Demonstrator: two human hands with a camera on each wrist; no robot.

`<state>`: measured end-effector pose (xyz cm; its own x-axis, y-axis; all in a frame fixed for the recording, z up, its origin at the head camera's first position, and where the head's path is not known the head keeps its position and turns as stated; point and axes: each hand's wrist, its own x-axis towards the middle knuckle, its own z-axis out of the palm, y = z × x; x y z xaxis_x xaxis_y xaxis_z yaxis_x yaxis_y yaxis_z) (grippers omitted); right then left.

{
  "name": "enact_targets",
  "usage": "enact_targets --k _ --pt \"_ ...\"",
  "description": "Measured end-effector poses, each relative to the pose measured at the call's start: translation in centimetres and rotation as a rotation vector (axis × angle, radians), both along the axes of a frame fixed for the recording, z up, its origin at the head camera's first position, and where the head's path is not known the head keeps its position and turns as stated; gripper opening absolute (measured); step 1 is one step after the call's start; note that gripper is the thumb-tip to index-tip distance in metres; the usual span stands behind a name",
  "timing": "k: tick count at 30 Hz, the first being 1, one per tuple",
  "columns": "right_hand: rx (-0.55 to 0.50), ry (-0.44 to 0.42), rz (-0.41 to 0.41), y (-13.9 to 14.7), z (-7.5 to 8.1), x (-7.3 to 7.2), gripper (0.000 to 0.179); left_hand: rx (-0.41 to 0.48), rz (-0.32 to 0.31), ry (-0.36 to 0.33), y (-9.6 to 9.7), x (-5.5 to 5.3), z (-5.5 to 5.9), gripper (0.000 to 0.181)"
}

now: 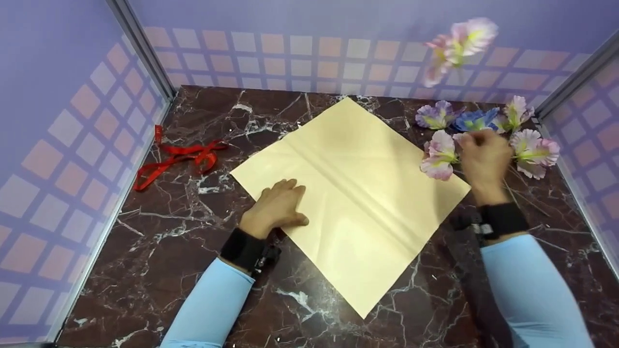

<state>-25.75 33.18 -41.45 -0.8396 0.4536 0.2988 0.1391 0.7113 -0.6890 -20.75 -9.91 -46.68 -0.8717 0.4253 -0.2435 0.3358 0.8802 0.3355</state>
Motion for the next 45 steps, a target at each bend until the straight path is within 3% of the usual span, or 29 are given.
enact_targets --k 3,7,11,16,23,33,38,45 --pt "-0.085 -0.053 0.099 -4.1 -0.3 -0.9 0.027 0.001 -0.012 0.061 0.1 -0.7 0.0 0.068" --pt "-0.208 -0.109 0.208 -8.8 -1.7 -2.5 0.023 0.023 0.000 0.102 0.3 -2.3 -0.2 0.072" --pt "-0.267 -0.148 0.275 -12.6 -3.6 -4.1 0.020 0.071 0.030 0.050 0.6 -3.7 -0.7 0.095" --pt "-0.259 -0.228 0.291 -15.8 -5.5 -5.6 0.022 0.087 0.038 -0.067 1.1 -3.9 -1.2 0.104" --pt "-0.322 -0.312 0.295 -17.6 -6.8 -6.5 0.023 0.067 0.044 -0.086 1.9 -3.6 -1.5 0.097" --pt "-0.141 -0.381 0.265 -17.6 -7.7 -6.7 0.022 0.061 0.019 -0.074 2.1 -3.8 -1.4 0.097" --pt "-0.203 -0.373 0.285 -18.4 -7.2 -7.0 0.023 0.044 0.028 -0.076 2.0 -3.9 -1.3 0.096" --pt "-0.320 -0.394 0.378 -19.8 -7.1 -7.4 0.022 0.041 0.029 -0.071 1.8 -4.1 -1.1 0.096"
